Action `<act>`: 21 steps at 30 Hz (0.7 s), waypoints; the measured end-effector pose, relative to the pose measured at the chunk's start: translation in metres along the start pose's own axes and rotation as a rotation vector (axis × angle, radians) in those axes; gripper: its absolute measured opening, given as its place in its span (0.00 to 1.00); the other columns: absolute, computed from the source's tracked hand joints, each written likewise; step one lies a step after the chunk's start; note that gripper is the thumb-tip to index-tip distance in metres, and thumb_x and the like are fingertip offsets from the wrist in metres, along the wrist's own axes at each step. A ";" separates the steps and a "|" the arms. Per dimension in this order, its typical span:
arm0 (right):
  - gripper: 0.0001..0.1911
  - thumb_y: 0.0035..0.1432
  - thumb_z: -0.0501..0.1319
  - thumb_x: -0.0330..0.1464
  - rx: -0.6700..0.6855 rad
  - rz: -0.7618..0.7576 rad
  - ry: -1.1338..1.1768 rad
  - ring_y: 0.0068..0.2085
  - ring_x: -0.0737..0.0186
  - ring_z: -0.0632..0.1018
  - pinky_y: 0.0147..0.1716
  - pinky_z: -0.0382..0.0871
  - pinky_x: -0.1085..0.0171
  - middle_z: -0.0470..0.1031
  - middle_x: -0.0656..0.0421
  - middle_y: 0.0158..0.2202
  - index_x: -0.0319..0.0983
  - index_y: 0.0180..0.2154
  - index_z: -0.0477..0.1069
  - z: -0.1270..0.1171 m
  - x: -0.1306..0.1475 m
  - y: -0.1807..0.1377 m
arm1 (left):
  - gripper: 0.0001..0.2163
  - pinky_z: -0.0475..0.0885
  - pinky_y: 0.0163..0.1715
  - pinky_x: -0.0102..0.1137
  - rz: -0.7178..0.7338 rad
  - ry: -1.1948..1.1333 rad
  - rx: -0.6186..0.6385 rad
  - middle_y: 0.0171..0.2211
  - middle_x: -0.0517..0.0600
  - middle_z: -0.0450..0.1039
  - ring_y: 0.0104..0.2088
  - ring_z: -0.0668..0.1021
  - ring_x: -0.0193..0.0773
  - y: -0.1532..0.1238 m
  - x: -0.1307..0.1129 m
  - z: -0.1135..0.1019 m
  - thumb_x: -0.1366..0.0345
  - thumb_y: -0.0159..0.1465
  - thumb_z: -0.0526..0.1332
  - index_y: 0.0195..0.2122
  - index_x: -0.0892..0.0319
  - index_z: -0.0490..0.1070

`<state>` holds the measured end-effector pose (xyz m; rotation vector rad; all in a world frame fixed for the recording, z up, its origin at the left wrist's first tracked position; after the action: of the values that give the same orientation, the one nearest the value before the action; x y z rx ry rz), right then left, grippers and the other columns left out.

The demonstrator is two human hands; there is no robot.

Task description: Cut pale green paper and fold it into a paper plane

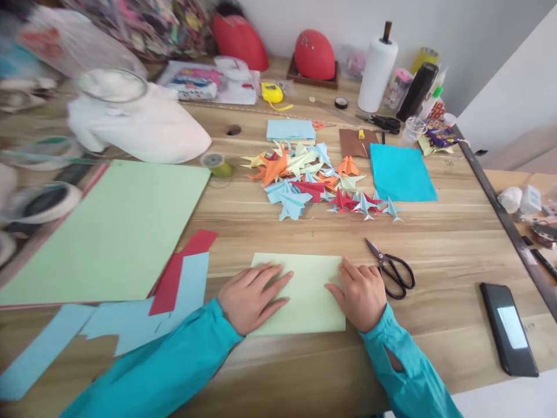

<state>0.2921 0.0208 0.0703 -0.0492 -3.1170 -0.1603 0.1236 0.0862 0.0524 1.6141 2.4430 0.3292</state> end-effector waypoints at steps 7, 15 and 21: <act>0.37 0.51 0.54 0.58 0.142 -0.042 -0.017 0.42 0.50 0.73 0.43 0.59 0.54 0.71 0.51 0.54 0.38 0.53 0.68 0.005 0.001 0.002 | 0.24 0.68 0.42 0.40 0.019 0.026 0.019 0.55 0.59 0.66 0.47 0.72 0.49 0.000 0.002 0.012 0.47 0.62 0.54 0.53 0.56 0.69; 0.49 0.45 0.55 0.62 0.252 -0.029 -0.057 0.48 0.43 0.69 0.49 0.54 0.51 0.63 0.45 0.59 0.37 0.59 0.60 0.017 0.005 -0.006 | 0.41 0.67 0.45 0.44 0.001 0.008 0.137 0.59 0.66 0.59 0.49 0.70 0.55 0.001 0.000 0.021 0.34 0.50 0.56 0.57 0.60 0.65; 0.55 0.39 0.56 0.64 0.304 0.007 -0.090 0.51 0.41 0.67 0.52 0.51 0.50 0.60 0.45 0.61 0.36 0.61 0.56 0.019 0.006 -0.006 | 0.48 0.64 0.49 0.46 -0.033 -0.039 0.188 0.60 0.67 0.57 0.52 0.68 0.57 0.003 0.001 0.023 0.31 0.43 0.58 0.58 0.61 0.63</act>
<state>0.2859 0.0173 0.0507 -0.0642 -3.1892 0.3239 0.1324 0.0897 0.0315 1.6322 2.5334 0.0630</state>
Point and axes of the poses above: each hand's wrist, its own y-axis towards the middle knuckle, its own z-axis out of the palm, x = y × z, the point moved 8 cm from there along y, towards the middle knuckle
